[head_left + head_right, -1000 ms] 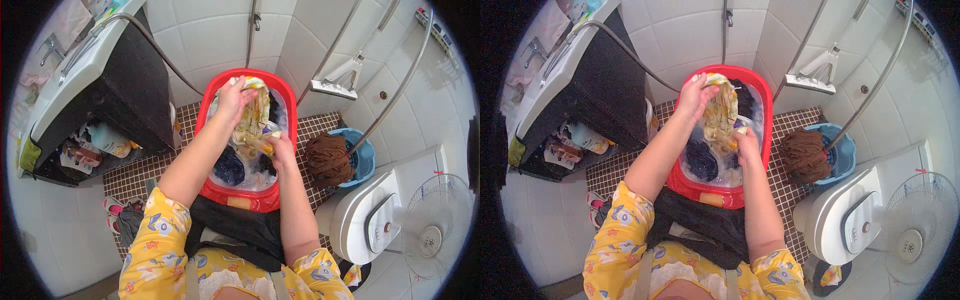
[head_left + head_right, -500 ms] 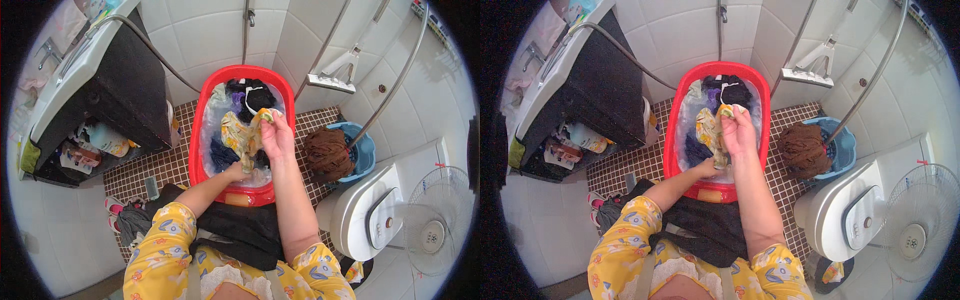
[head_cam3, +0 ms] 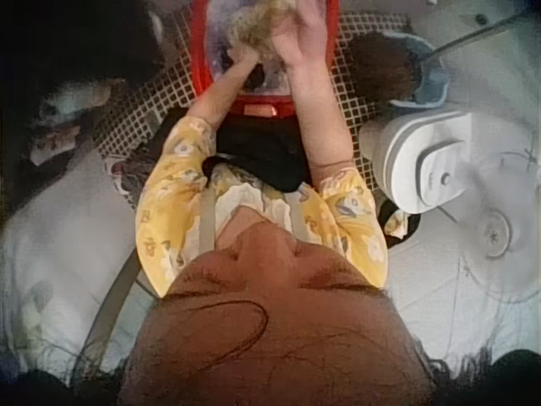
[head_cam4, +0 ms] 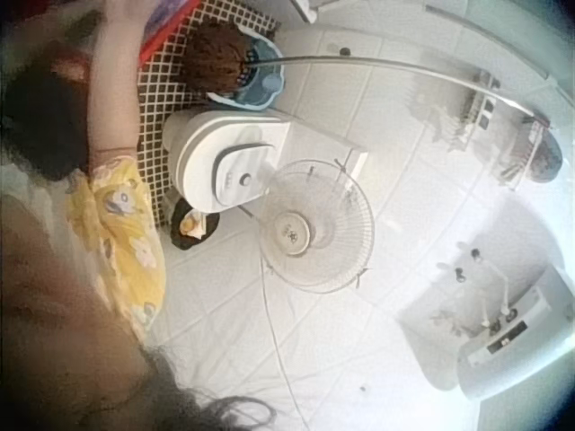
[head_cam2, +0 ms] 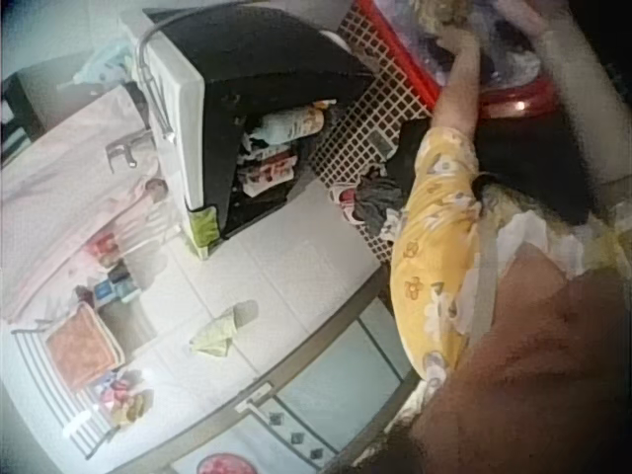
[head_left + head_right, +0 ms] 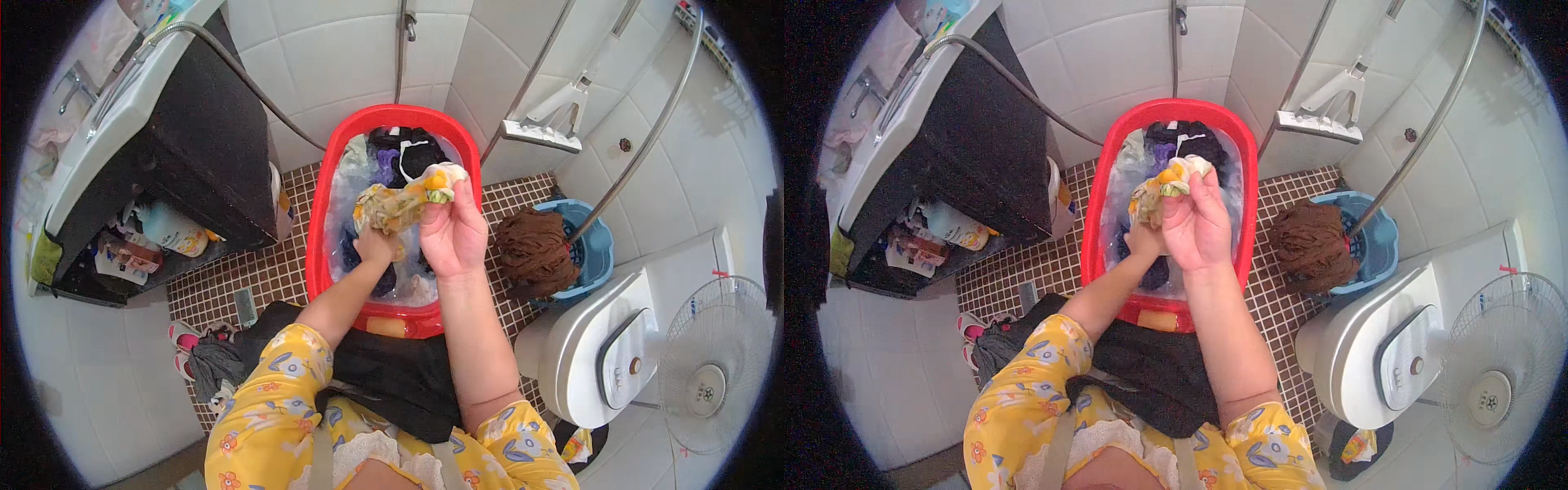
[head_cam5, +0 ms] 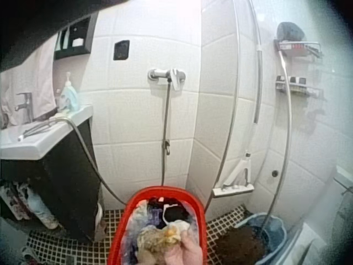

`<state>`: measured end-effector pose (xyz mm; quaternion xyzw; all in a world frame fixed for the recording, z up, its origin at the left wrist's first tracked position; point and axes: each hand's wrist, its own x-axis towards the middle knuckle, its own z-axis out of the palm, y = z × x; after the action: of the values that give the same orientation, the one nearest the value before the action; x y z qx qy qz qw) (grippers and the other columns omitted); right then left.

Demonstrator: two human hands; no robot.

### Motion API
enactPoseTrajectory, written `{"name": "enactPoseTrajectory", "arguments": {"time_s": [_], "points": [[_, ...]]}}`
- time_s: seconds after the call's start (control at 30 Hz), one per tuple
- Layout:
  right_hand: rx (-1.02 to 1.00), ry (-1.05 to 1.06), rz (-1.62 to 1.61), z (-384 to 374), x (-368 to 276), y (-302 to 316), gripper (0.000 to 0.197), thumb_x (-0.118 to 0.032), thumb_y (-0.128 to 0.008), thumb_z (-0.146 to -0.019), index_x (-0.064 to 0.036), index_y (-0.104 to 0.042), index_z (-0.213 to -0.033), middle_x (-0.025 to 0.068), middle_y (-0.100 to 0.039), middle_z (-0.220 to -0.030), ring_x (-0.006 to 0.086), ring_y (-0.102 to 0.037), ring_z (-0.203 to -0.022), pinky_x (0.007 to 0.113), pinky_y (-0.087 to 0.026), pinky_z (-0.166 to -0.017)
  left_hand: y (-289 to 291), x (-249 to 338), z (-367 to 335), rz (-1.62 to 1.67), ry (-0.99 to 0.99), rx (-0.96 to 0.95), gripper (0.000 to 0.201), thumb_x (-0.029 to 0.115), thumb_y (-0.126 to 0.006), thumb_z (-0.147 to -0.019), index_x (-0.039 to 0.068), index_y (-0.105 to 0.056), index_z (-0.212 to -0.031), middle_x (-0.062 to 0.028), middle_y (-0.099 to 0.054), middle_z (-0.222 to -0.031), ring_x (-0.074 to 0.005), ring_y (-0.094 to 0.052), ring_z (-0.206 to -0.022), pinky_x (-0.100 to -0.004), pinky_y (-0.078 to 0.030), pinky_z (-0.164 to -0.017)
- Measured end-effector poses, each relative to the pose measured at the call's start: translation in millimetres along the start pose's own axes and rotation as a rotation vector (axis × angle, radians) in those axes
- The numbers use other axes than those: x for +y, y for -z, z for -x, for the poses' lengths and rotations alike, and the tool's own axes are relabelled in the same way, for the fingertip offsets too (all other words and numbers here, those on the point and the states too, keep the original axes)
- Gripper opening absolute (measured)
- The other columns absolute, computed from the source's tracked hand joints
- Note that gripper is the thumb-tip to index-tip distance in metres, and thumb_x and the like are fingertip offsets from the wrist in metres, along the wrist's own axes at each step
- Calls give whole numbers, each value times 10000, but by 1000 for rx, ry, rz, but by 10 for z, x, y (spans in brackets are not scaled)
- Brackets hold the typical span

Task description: The person washes clothes by hand in a basin, scrubbing individual garments including a patterned top, dark pants, and a purple shirt one at a time using a bar of soap and soapy water.

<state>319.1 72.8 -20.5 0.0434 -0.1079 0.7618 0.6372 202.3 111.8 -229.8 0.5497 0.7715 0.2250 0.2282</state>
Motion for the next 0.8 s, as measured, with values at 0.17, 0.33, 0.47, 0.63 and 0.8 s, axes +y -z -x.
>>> {"name": "enactPoseTrajectory", "arguments": {"time_s": [0.17,0.33,0.47,0.63,0.8], "points": [[-96,71,35,-34,-258,12,273,-174,-440,-974,-56,-491,-1214,125,-564,-1199,241,-583,-1078,343,-551,-853,427,70,-175,-190,-448,32,415,334,-553,-797,87,-608,-1126,-153,-628,-1053,-350,-594,-990,-495,-438,-808],[-173,105,151,-70,-243,-107,314,-131,-468,-954,-121,-453,-1267,74,-533,-1252,215,-540,-1119,351,-511,-840,884,35,-658,136,-56,-235,411,293,-461,-811,-21,-648,-999,-248,-654,-935,-392,-632,-886,-463,-471,-790],[-91,191,352,-93,-231,-92,492,-22,-531,-882,-175,-401,-1332,35,-487,-1312,180,-495,-1134,299,-459,-797,1058,1,-817,399,-38,-381,412,250,-472,-798,-96,-627,-959,-240,-655,-885,-315,-654,-836,-414,-491,-690],[20,300,587,-156,-274,79,674,95,-496,-805,-98,-270,-1410,67,-458,-1339,194,-482,-1158,302,-430,-871,1496,405,-407,779,143,-549,387,225,-482,-839,-75,-603,-1051,-186,-654,-957,-291,-653,-854,-386,-520,-740],[275,453,850,-229,-332,348,718,117,-482,-799,-18,-191,-1441,111,-498,-1290,160,-529,-1089,241,-438,-836,1811,598,-301,892,233,-590,350,234,-485,-871,-21,-605,-1079,-161,-651,-995,-258,-652,-889,-367,-518,-803]]}}
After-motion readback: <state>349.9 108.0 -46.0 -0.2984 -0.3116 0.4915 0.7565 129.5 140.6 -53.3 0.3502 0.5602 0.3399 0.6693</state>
